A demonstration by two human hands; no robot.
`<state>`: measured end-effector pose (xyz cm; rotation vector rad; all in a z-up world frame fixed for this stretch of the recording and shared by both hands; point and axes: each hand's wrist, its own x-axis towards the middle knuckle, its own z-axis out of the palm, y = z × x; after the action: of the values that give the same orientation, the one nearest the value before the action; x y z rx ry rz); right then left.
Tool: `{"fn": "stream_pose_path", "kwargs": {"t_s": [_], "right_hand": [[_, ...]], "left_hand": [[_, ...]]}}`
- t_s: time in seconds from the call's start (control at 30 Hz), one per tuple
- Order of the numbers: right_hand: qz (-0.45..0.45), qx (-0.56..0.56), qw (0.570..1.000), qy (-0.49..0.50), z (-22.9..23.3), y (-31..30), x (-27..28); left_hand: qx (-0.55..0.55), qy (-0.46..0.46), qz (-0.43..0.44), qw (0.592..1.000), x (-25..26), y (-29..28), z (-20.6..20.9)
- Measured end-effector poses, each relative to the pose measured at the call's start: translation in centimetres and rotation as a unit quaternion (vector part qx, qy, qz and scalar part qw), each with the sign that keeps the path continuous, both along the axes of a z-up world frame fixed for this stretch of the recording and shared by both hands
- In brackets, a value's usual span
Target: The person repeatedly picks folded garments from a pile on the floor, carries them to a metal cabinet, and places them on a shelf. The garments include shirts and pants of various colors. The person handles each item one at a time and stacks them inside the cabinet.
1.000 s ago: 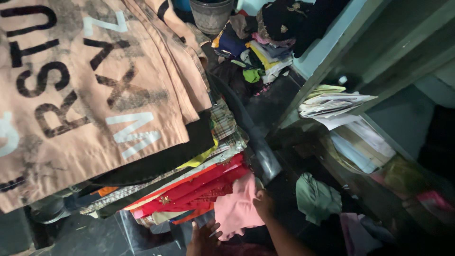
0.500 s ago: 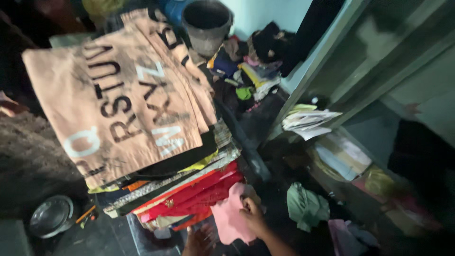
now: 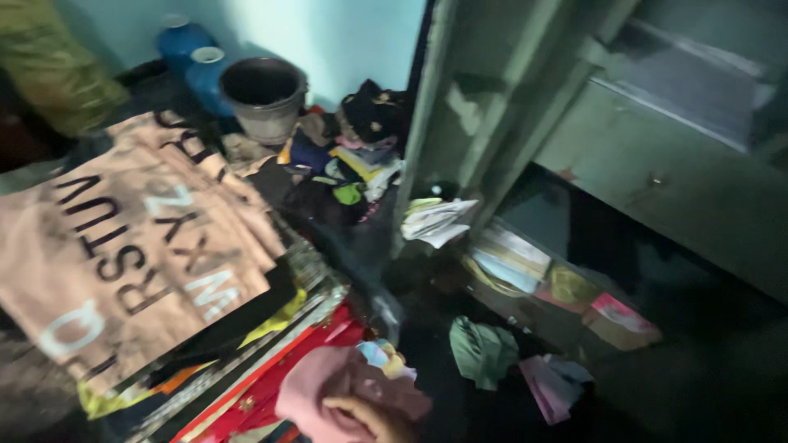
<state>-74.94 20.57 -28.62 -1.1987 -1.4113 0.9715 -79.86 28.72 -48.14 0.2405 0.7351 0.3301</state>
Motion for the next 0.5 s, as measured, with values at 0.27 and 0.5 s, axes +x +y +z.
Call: {"fn": "stream_pose_path", "kwargs": {"t_s": [0.27, 0.5], "right_hand": [[-0.078, -0.041, 0.993, 0.074, 0.7, -2.9, 2.3], [-0.378, -0.086, 0.912, 0.134, 3.2, -12.3, 14.3]], "left_hand": [[0.001, -0.056, -0.094, 0.994, 4.8, -2.4, 1.8], [0.012, -0.080, -0.167, 0.983, 11.4, -4.1, 3.9]]}}
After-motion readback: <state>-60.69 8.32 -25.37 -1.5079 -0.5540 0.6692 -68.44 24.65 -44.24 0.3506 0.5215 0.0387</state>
